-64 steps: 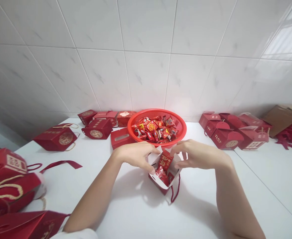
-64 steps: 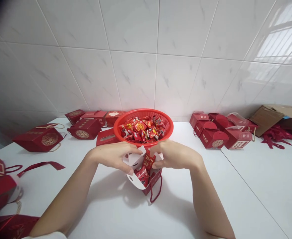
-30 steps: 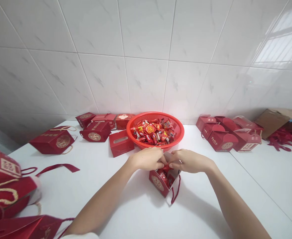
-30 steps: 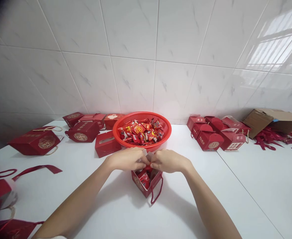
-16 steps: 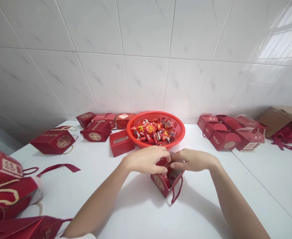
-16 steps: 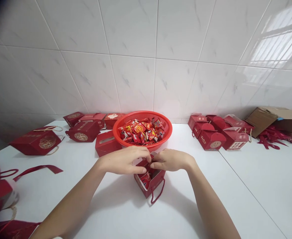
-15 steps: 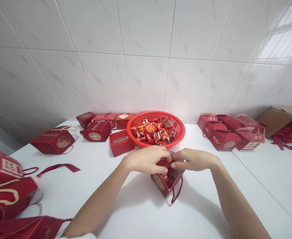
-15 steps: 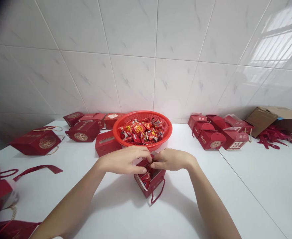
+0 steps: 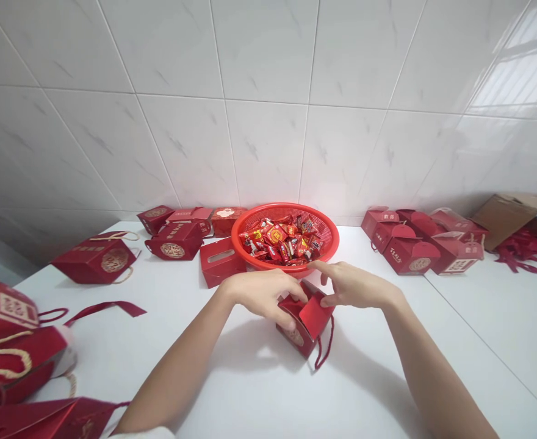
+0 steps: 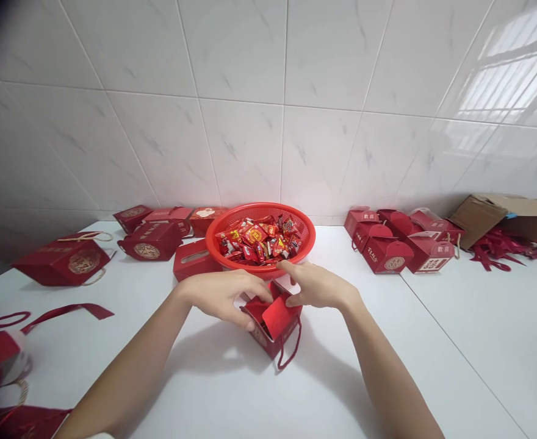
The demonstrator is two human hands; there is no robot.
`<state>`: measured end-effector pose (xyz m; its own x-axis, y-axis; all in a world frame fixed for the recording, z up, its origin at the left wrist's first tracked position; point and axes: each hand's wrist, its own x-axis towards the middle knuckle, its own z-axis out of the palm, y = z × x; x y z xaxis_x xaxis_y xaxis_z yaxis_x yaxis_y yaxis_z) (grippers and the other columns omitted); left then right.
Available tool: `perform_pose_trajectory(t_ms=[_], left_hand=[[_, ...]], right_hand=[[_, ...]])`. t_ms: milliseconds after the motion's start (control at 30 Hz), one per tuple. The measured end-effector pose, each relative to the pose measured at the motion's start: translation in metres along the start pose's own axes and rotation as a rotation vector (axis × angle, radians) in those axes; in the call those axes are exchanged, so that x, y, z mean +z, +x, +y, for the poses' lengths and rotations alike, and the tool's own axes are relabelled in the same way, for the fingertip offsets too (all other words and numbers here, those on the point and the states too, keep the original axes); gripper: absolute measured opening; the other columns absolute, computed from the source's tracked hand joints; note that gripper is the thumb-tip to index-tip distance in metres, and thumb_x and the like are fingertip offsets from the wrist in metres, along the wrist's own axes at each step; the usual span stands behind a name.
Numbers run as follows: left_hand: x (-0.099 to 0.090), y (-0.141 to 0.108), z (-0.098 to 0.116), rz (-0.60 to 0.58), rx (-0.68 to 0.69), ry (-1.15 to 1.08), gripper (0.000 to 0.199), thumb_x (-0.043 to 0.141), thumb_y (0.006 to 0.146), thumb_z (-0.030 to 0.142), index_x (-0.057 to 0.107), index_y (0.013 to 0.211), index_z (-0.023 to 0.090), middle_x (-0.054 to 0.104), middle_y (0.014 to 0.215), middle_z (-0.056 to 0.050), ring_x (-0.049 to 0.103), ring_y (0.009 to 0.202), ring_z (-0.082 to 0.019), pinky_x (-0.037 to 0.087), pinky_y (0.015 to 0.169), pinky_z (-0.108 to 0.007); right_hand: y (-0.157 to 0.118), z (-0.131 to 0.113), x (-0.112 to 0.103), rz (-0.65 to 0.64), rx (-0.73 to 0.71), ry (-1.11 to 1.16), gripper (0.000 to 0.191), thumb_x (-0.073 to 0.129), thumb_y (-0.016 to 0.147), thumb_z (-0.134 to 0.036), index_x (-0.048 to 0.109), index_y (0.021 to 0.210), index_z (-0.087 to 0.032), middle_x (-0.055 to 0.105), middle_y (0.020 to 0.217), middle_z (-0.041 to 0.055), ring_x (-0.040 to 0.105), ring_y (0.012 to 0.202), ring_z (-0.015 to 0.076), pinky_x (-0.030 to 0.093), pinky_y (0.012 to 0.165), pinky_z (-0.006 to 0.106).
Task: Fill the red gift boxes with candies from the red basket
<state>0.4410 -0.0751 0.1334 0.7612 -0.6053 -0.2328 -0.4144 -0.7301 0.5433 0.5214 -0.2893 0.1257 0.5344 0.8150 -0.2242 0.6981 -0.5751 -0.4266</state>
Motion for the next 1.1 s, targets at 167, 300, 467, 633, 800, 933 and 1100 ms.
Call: perform_pose_trajectory(t_ms=[167,300,467,633,800,933,1100], left_hand=[[0.004,0.007,-0.006,0.071,-0.146,-0.098,0.026,0.070,0.076,0.025,0.061,0.100,0.020,0.064,0.112,-0.005,0.063,0.097,-0.020,0.049,0.074,-0.027],[0.010,0.012,-0.002,0.124,-0.289,0.002,0.030,0.074,0.072,0.033,0.053,0.088,0.020,0.061,0.104,-0.005,0.060,0.093,-0.023,0.044,0.065,-0.028],[0.012,0.012,0.000,0.119,-0.402,0.049,0.034,0.075,0.070,0.044,0.054,0.084,0.021,0.061,0.100,-0.004,0.058,0.094,-0.024,0.040,0.062,-0.029],[0.010,0.011,0.001,0.044,-0.243,0.018,0.028,0.069,0.078,0.032,0.068,0.105,0.025,0.062,0.110,-0.004,0.060,0.100,-0.024,0.043,0.072,-0.028],[0.010,0.014,-0.002,0.028,-0.164,-0.040,0.039,0.068,0.079,0.026,0.070,0.118,0.029,0.055,0.138,-0.004,0.060,0.110,-0.026,0.045,0.082,-0.028],[0.011,0.016,-0.003,0.005,-0.192,-0.031,0.032,0.069,0.079,0.030,0.073,0.111,0.027,0.062,0.118,-0.004,0.061,0.101,-0.024,0.045,0.080,-0.028],[0.012,0.014,0.004,0.015,-0.273,0.025,0.034,0.071,0.078,0.037,0.072,0.111,0.028,0.059,0.113,-0.005,0.059,0.102,-0.024,0.044,0.078,-0.028]], right_hand=[[0.004,-0.015,0.010,0.041,0.108,-0.187,0.041,0.067,0.076,-0.021,0.046,0.112,-0.021,0.060,0.081,0.0020,0.055,0.066,0.0192,0.030,0.053,0.026],[0.001,-0.017,0.010,0.006,-0.002,-0.164,0.025,0.065,0.076,-0.019,0.049,0.094,-0.022,0.057,0.077,-0.0002,0.050,0.064,0.0159,0.028,0.053,0.025],[-0.002,-0.018,0.007,-0.187,-0.141,-0.065,0.013,0.065,0.079,-0.022,0.053,0.076,-0.021,0.054,0.071,-0.0031,0.047,0.059,0.0121,0.028,0.053,0.025],[-0.002,-0.018,0.006,-0.211,-0.147,-0.056,0.012,0.068,0.080,-0.024,0.063,0.090,-0.019,0.058,0.072,-0.0019,0.050,0.060,0.0128,0.031,0.052,0.024],[-0.010,-0.009,-0.005,-0.191,-0.160,0.024,0.014,0.068,0.081,-0.028,0.066,0.092,-0.018,0.066,0.080,0.0017,0.059,0.068,0.0153,0.040,0.056,0.024],[-0.012,0.007,-0.009,-0.146,0.011,-0.043,0.016,0.065,0.083,-0.032,0.067,0.078,-0.017,0.071,0.082,0.0063,0.064,0.070,0.0188,0.043,0.057,0.026],[-0.009,0.029,0.012,-0.241,0.021,0.035,0.027,0.067,0.081,-0.039,0.073,0.093,-0.015,0.075,0.098,0.0117,0.070,0.086,0.0246,0.050,0.068,0.031]])
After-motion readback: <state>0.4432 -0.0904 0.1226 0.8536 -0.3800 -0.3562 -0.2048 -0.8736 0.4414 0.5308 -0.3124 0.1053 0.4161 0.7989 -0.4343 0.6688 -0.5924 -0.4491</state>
